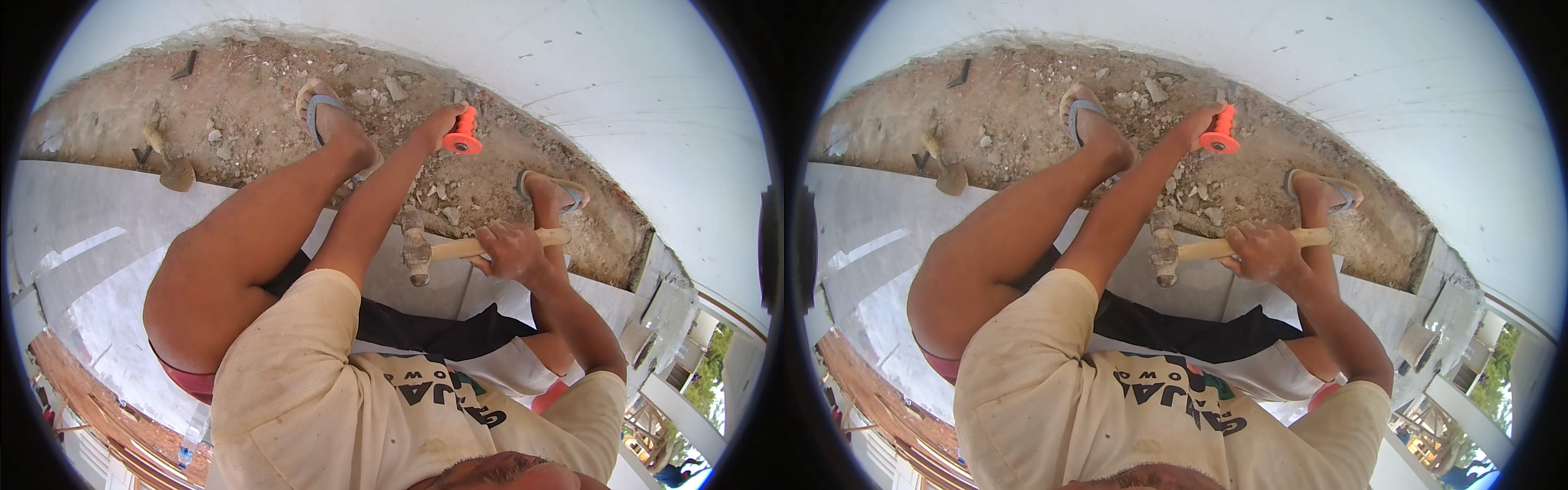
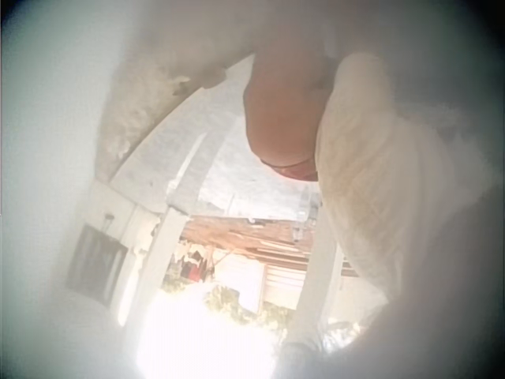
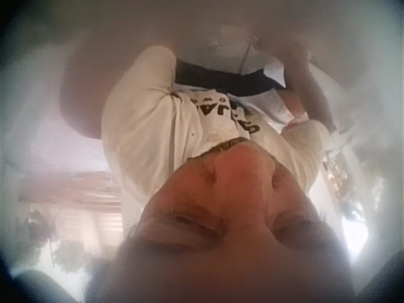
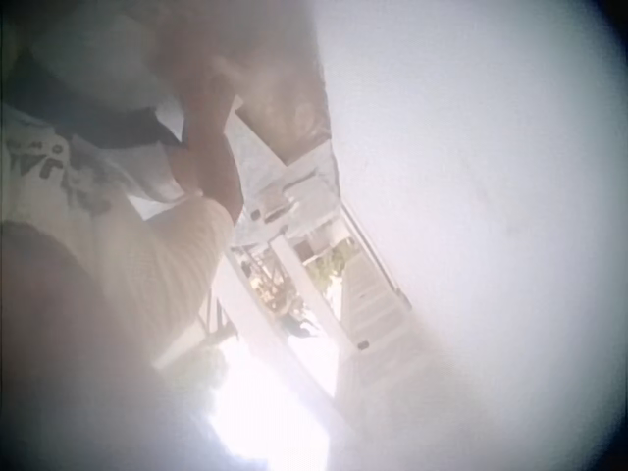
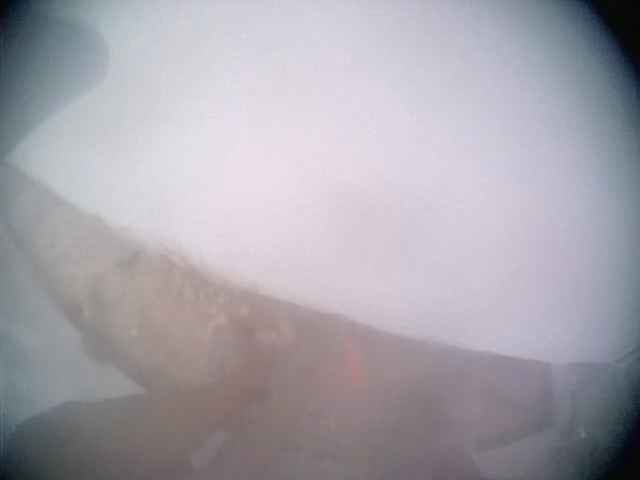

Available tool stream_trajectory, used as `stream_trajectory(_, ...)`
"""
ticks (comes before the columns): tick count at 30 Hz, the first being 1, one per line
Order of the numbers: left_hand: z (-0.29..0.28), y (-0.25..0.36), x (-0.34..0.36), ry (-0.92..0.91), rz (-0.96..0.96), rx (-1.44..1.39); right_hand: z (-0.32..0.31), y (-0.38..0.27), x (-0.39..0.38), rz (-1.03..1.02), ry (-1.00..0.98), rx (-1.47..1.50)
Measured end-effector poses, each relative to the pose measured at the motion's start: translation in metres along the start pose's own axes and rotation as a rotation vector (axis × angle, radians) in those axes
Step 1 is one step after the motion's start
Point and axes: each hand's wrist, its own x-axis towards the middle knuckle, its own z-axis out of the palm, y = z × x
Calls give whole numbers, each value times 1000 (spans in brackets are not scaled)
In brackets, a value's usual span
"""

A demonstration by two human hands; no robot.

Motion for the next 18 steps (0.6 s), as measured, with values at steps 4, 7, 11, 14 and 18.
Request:
stream_trajectory(4, 5, -4, 8, -55, -12, -84, 14, 57, 1, 224, 58, -137)
stream_trajectory(7, -3, 4, 19, -113, 8, -122, 6, 53, 3, 390, 66, -173)
stream_trajectory(11, 6, 7, -8, 35, -23, -31, -5, -1, 4, 267, 57, -35)
stream_trajectory(14, 6, 6, -2, 9, -39, -60, -2, 13, 6, 24, 84, -31)
stream_trajectory(18, 7, 4, 8, -24, -21, -89, 11, 53, 4, 325, 80, -163)
